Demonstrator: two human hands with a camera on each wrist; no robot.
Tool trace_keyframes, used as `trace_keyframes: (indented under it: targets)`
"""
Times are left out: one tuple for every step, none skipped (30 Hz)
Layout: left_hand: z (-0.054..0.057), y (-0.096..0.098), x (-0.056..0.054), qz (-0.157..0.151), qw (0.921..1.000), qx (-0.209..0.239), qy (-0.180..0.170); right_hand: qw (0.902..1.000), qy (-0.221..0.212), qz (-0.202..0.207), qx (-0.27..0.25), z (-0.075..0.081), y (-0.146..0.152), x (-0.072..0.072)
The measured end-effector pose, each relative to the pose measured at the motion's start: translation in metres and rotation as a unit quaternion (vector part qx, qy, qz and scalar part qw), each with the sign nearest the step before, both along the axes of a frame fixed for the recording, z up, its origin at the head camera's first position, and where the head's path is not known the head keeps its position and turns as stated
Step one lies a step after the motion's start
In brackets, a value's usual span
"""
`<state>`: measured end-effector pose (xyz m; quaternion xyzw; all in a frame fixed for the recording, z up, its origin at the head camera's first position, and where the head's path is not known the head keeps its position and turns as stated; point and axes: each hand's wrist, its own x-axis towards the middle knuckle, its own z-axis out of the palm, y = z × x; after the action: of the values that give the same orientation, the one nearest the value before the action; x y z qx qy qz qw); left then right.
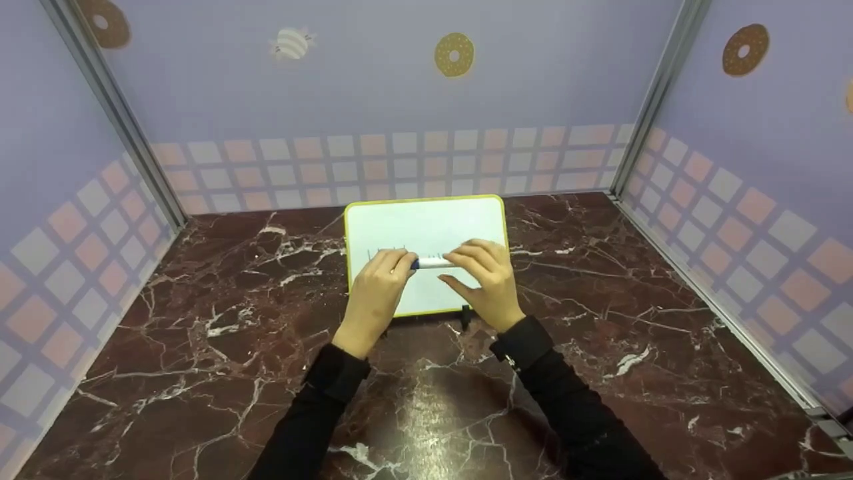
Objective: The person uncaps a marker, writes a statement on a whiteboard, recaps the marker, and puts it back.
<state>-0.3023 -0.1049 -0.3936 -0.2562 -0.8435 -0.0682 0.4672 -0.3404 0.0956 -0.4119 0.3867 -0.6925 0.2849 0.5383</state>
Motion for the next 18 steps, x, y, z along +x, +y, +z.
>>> trace_keyframes:
  targets:
    - [0.0002,0.0002,0.0005,0.001,1.0,-0.001,0.0,0.9998,0.015,-0.011,0.011,-0.0005,-0.0014,0.0002]
    - [0.0005,0.0004,0.0008,0.001,1.0,-0.001,-0.001,0.9992,0.027,-0.021,0.02,-0.0014,-0.0023,0.0]
    - [0.0005,0.0007,0.0007,0.001,1.0,-0.001,-0.001,0.9985,0.037,-0.03,0.029,-0.0023,-0.0031,-0.0001]
    - [0.0009,0.0011,0.0011,0.0,1.0,-0.002,-0.002,0.9977,0.045,-0.037,0.035,-0.0029,-0.0038,0.0]
    - [0.0012,0.0015,0.0014,0.0,1.0,-0.003,-0.001,0.9969,0.052,-0.043,0.041,-0.0036,-0.0041,-0.0002]
    - [0.0017,0.0019,0.0017,0.001,1.0,-0.005,0.0,0.9961,0.057,-0.048,0.047,-0.0046,-0.0044,-0.0005]
    - [0.0017,0.0022,0.0017,0.0,1.0,-0.006,0.001,0.9957,0.059,-0.05,0.052,-0.0054,-0.0046,-0.0007]
    - [0.0017,0.0025,0.0016,0.0,1.0,-0.007,0.002,0.9952,0.061,-0.053,0.055,-0.0061,-0.0047,-0.0008]
    - [0.0016,0.0028,0.0017,0.0,1.0,-0.008,0.003,0.9951,0.06,-0.053,0.057,-0.007,-0.0049,-0.001]
    - [0.0015,0.003,0.002,0.001,0.9999,-0.01,0.005,0.9951,0.061,-0.052,0.058,-0.0078,-0.005,-0.0013]
    - [0.0014,0.0032,0.0022,0.002,0.9999,-0.012,0.007,0.9952,0.062,-0.051,0.057,-0.0084,-0.0052,-0.0015]
    - [0.0013,0.0034,0.0024,0.002,0.9999,-0.013,0.009,0.9953,0.061,-0.049,0.057,-0.009,-0.0053,-0.0017]
    - [0.0012,0.0036,0.0026,0.002,0.9999,-0.013,0.01,0.9954,0.061,-0.048,0.056,-0.0094,-0.0054,-0.0018]
    - [0.0013,0.0038,0.003,0.003,0.9998,-0.014,0.012,0.9955,0.061,-0.047,0.055,-0.0098,-0.0055,-0.002]
    - [0.0013,0.004,0.0033,0.004,0.9998,-0.015,0.013,0.9955,0.061,-0.047,0.055,-0.01,-0.0057,-0.0021]
    - [0.0014,0.0042,0.0036,0.005,0.9997,-0.017,0.015,0.9956,0.061,-0.047,0.054,-0.01,-0.0058,-0.002]
    - [0.0015,0.0044,0.0037,0.004,0.9997,-0.017,0.015,0.9957,0.061,-0.046,0.053,-0.01,-0.006,-0.0019]
    - [0.0015,0.0046,0.0038,0.004,0.9997,-0.017,0.015,0.9957,0.06,-0.047,0.053,-0.01,-0.0061,-0.002]
